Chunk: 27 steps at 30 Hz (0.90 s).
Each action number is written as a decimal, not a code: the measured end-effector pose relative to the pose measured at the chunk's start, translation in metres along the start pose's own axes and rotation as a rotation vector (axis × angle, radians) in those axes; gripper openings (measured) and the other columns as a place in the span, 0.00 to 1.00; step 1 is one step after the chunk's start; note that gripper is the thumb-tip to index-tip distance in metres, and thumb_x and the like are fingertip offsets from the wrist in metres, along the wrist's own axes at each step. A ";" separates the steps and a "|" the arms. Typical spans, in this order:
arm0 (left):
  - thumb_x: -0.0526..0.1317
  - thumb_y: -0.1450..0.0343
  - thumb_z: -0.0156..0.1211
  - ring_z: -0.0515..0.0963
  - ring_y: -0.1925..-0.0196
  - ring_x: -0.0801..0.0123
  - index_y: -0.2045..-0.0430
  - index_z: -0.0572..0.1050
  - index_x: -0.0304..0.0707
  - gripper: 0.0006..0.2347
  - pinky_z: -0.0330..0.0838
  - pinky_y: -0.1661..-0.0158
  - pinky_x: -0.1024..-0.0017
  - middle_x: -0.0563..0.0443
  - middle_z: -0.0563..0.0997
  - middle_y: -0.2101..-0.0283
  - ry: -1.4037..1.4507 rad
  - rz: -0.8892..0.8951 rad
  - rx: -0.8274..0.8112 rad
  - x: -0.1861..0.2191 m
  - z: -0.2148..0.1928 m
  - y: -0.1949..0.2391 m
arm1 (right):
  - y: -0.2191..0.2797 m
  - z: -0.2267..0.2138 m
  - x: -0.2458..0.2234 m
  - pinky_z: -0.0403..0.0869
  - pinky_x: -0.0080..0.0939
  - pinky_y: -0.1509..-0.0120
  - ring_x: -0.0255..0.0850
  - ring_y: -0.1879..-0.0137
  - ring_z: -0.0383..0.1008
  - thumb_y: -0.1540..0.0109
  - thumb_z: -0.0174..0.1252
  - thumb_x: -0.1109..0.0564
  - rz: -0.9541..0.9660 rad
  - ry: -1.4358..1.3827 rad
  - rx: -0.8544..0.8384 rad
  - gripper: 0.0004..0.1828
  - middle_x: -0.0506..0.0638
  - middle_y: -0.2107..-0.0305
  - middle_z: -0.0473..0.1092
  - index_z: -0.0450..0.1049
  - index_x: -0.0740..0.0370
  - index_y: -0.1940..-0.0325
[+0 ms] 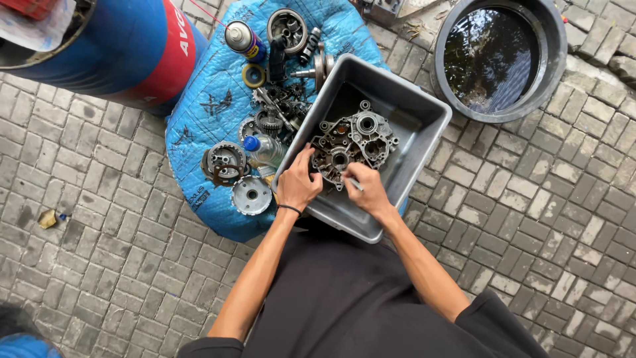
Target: The person cleans a disassembled engine casing by pouring liquid from a plastic bottle into its openings and then scrubbing the interior with a small brush. The person repeatedly pours and scrubs different sections of the casing within a gray plastic tray.
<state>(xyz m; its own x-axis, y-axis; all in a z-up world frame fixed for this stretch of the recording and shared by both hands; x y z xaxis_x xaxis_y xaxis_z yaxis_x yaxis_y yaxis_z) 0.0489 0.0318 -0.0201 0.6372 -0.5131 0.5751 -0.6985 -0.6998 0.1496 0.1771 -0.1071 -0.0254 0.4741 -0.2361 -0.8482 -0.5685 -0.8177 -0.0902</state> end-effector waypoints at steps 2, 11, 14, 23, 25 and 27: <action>0.42 0.40 0.49 0.83 0.60 0.38 0.41 0.69 0.56 0.28 0.80 0.58 0.44 0.66 0.71 0.34 0.002 0.002 -0.018 -0.002 -0.001 0.002 | 0.001 -0.001 0.032 0.75 0.45 0.57 0.51 0.64 0.79 0.42 0.63 0.64 -0.002 -0.002 0.039 0.05 0.53 0.75 0.75 0.75 0.57 0.69; 0.41 0.40 0.49 0.83 0.59 0.37 0.42 0.70 0.56 0.27 0.80 0.57 0.43 0.65 0.71 0.33 0.003 -0.006 -0.033 0.009 -0.009 0.002 | -0.009 -0.036 0.039 0.75 0.47 0.57 0.52 0.65 0.78 0.43 0.64 0.61 0.017 0.021 0.007 0.06 0.53 0.76 0.74 0.73 0.57 0.70; 0.41 0.40 0.49 0.83 0.60 0.36 0.43 0.70 0.56 0.26 0.80 0.57 0.42 0.65 0.70 0.33 -0.008 -0.010 -0.033 0.009 -0.008 0.006 | -0.001 -0.014 0.061 0.74 0.49 0.57 0.53 0.65 0.77 0.44 0.63 0.62 -0.012 0.055 -0.021 0.05 0.54 0.76 0.73 0.72 0.57 0.68; 0.41 0.40 0.49 0.83 0.59 0.36 0.43 0.70 0.55 0.26 0.80 0.56 0.42 0.66 0.69 0.33 -0.003 -0.016 -0.051 0.010 -0.012 0.003 | -0.009 -0.027 0.018 0.75 0.40 0.58 0.42 0.69 0.79 0.46 0.65 0.62 0.109 -0.087 -0.145 0.04 0.47 0.82 0.75 0.76 0.55 0.71; 0.41 0.40 0.49 0.83 0.59 0.35 0.43 0.70 0.54 0.27 0.80 0.56 0.41 0.65 0.70 0.33 0.005 -0.015 -0.045 0.011 -0.015 0.002 | -0.008 -0.011 0.015 0.75 0.38 0.60 0.40 0.72 0.79 0.48 0.65 0.63 0.116 -0.158 -0.249 0.06 0.46 0.84 0.75 0.76 0.55 0.73; 0.41 0.40 0.49 0.83 0.58 0.38 0.43 0.70 0.56 0.27 0.80 0.56 0.43 0.66 0.70 0.34 0.024 -0.024 -0.039 0.010 -0.014 0.004 | -0.011 -0.015 0.045 0.75 0.41 0.57 0.48 0.65 0.80 0.44 0.64 0.65 0.063 -0.068 -0.050 0.05 0.53 0.78 0.76 0.77 0.56 0.69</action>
<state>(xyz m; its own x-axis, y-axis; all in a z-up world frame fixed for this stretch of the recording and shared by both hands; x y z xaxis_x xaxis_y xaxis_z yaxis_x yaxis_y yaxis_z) 0.0478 0.0307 -0.0026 0.6460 -0.4844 0.5900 -0.6958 -0.6914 0.1943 0.2144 -0.1163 -0.0545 0.3904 -0.2532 -0.8852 -0.5605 -0.8281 -0.0103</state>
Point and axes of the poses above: each hand's wrist, its own y-axis away from the middle knuckle, its own z-axis out of the palm, x = y × z, the point moved 6 cm from there along -y, towards the middle knuckle
